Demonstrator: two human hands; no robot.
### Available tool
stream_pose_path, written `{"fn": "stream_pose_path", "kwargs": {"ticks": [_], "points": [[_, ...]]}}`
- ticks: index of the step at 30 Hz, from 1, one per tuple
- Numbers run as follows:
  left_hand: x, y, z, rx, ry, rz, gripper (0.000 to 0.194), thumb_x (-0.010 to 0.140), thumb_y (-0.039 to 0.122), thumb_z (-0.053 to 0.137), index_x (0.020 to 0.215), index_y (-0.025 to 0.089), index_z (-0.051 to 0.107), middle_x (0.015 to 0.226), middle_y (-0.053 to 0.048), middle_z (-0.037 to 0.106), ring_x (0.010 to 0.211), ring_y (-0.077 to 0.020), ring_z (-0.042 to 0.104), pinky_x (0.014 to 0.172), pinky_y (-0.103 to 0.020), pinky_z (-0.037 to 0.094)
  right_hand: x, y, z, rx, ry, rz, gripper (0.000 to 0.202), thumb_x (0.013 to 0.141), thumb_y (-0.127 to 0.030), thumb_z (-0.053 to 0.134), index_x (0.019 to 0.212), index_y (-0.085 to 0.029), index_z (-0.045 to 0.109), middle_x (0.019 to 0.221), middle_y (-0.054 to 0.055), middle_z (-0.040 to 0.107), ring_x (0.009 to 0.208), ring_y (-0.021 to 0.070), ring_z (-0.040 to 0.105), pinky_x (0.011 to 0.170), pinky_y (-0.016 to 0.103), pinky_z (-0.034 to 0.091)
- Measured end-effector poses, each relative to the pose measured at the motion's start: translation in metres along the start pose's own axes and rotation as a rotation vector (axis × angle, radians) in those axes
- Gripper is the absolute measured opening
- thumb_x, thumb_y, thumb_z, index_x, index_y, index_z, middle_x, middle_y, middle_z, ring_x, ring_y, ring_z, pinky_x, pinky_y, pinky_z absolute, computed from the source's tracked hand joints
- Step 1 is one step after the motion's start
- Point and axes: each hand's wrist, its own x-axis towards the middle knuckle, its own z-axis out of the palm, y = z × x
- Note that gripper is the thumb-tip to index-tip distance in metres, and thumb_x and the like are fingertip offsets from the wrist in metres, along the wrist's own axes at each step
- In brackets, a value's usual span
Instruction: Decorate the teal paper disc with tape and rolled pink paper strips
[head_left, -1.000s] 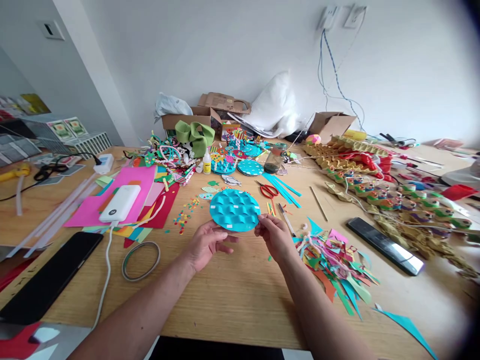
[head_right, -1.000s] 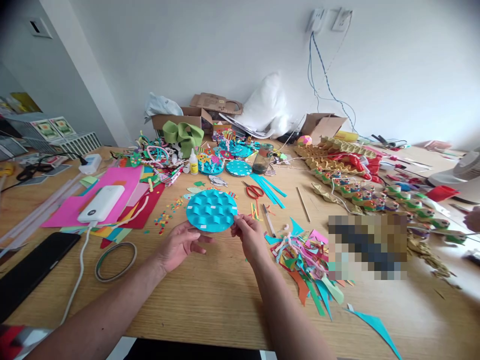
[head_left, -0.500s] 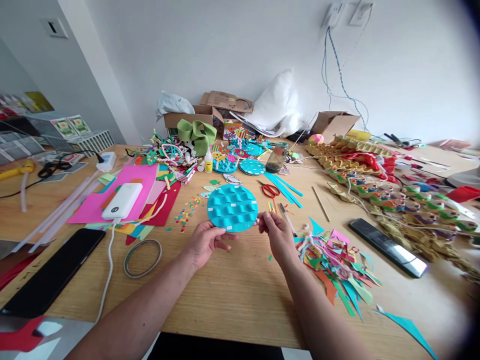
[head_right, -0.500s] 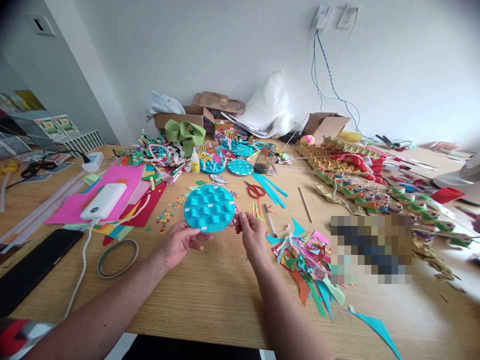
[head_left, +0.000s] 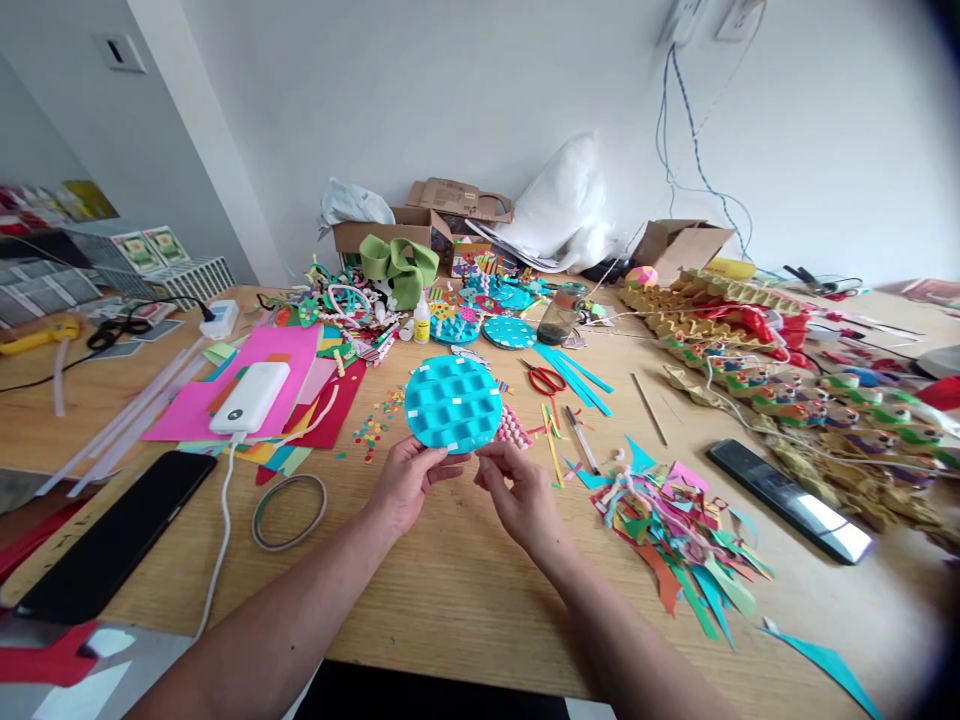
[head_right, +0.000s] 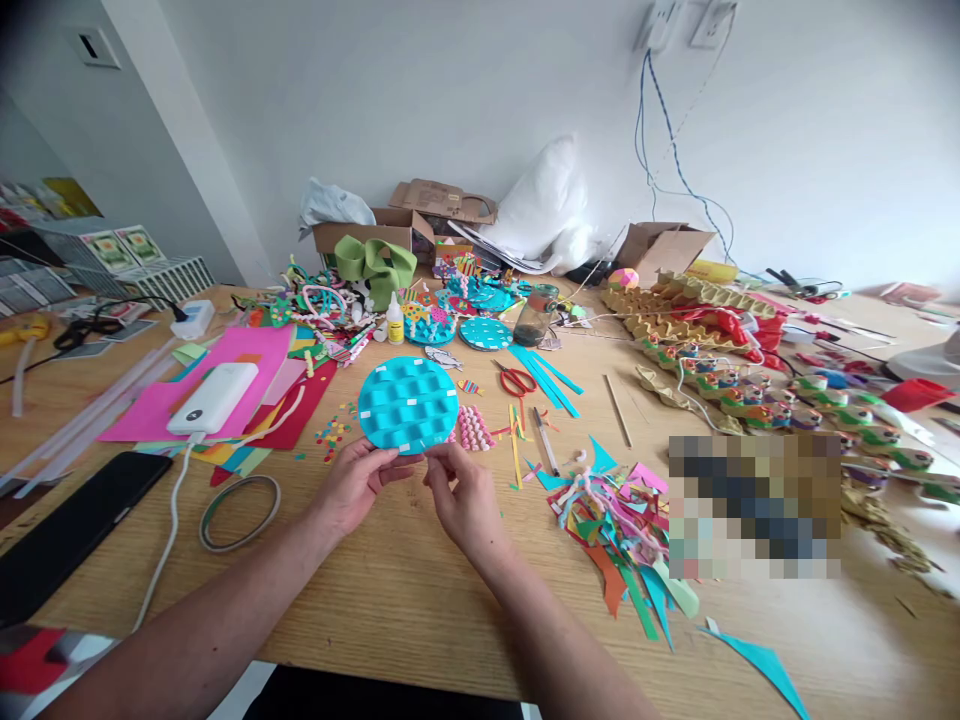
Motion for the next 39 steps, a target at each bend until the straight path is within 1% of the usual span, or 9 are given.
{"fn": "stream_pose_path", "kwargs": {"ticks": [2,5,9,12,16,25,32,36,39], "points": [[0.0,-0.002,0.0,-0.002,-0.007,0.004,0.026,0.066,0.023,0.074,0.09,0.012,0.07,0.095,-0.01,0.073,0.086,-0.0232,0.069,0.073,-0.031,0.054,-0.002,-0.001,0.003,-0.027,-0.035,-0.003,0.018,0.089,-0.028,0.046,0.091,-0.019,0.062,0.064,0.001,0.059,0.058,0.0133,0.057,0.054,0.023,0.04],[0.001,-0.005,-0.001,-0.007,-0.003,0.015,0.025,0.065,0.023,0.075,0.087,0.012,0.07,0.093,-0.009,0.074,0.085,-0.0222,0.068,0.076,-0.033,0.054,-0.002,-0.002,0.006,-0.062,-0.053,0.008,0.02,0.089,-0.028,0.046,0.088,-0.017,0.064,0.059,0.0,0.056,0.053,0.0122,0.053,0.05,0.023,0.036],[0.001,-0.008,0.001,-0.004,0.0,0.048,0.025,0.062,0.023,0.077,0.084,0.013,0.071,0.09,-0.008,0.074,0.086,-0.021,0.068,0.084,-0.035,0.051,-0.002,-0.002,0.007,-0.087,-0.068,0.037,0.024,0.088,-0.027,0.044,0.091,-0.016,0.066,0.056,-0.001,0.054,0.049,0.0113,0.05,0.049,0.022,0.034],[0.001,-0.008,0.002,0.008,-0.023,0.068,0.024,0.064,0.025,0.077,0.084,0.013,0.071,0.09,-0.008,0.074,0.088,-0.0218,0.067,0.087,-0.036,0.05,-0.002,0.0,0.007,-0.105,-0.062,0.049,0.026,0.088,-0.026,0.044,0.093,-0.016,0.067,0.054,-0.002,0.051,0.047,0.0108,0.048,0.047,0.022,0.032],[0.0,-0.008,0.003,0.032,-0.05,0.101,0.024,0.068,0.026,0.074,0.088,0.013,0.07,0.092,-0.008,0.074,0.091,-0.0232,0.067,0.087,-0.038,0.051,-0.002,0.0,0.007,-0.123,-0.056,0.06,0.028,0.087,-0.025,0.044,0.095,-0.015,0.068,0.052,-0.003,0.051,0.046,0.0104,0.047,0.047,0.022,0.032],[0.0,-0.012,0.003,0.072,-0.051,0.159,0.024,0.069,0.026,0.073,0.089,0.013,0.071,0.094,-0.009,0.074,0.094,-0.0236,0.066,0.091,-0.038,0.048,-0.001,-0.005,0.006,-0.151,-0.051,0.069,0.029,0.083,-0.023,0.044,0.093,-0.015,0.07,0.049,-0.002,0.052,0.045,0.0108,0.048,0.047,0.021,0.034],[0.002,-0.016,0.002,0.086,-0.048,0.14,0.025,0.069,0.026,0.073,0.09,0.013,0.072,0.093,-0.009,0.074,0.094,-0.0236,0.067,0.091,-0.038,0.048,-0.002,0.002,0.009,-0.128,-0.039,0.092,0.025,0.081,-0.02,0.045,0.087,-0.016,0.069,0.053,-0.002,0.052,0.047,0.0106,0.049,0.047,0.02,0.034],[0.001,-0.013,0.005,0.049,-0.042,0.122,0.023,0.068,0.026,0.074,0.087,0.013,0.072,0.091,-0.008,0.074,0.092,-0.023,0.067,0.09,-0.037,0.049,-0.003,0.003,0.008,-0.128,-0.04,0.085,0.024,0.083,-0.021,0.045,0.086,-0.017,0.068,0.052,-0.002,0.049,0.047,0.0108,0.047,0.048,0.02,0.034],[0.0,-0.011,0.006,-0.003,-0.031,0.08,0.023,0.066,0.024,0.075,0.086,0.014,0.072,0.09,-0.007,0.074,0.091,-0.0213,0.067,0.089,-0.034,0.049,-0.003,0.002,0.008,-0.129,-0.032,0.069,0.024,0.085,-0.022,0.044,0.087,-0.017,0.067,0.054,-0.002,0.05,0.048,0.0112,0.047,0.049,0.021,0.034]]}}
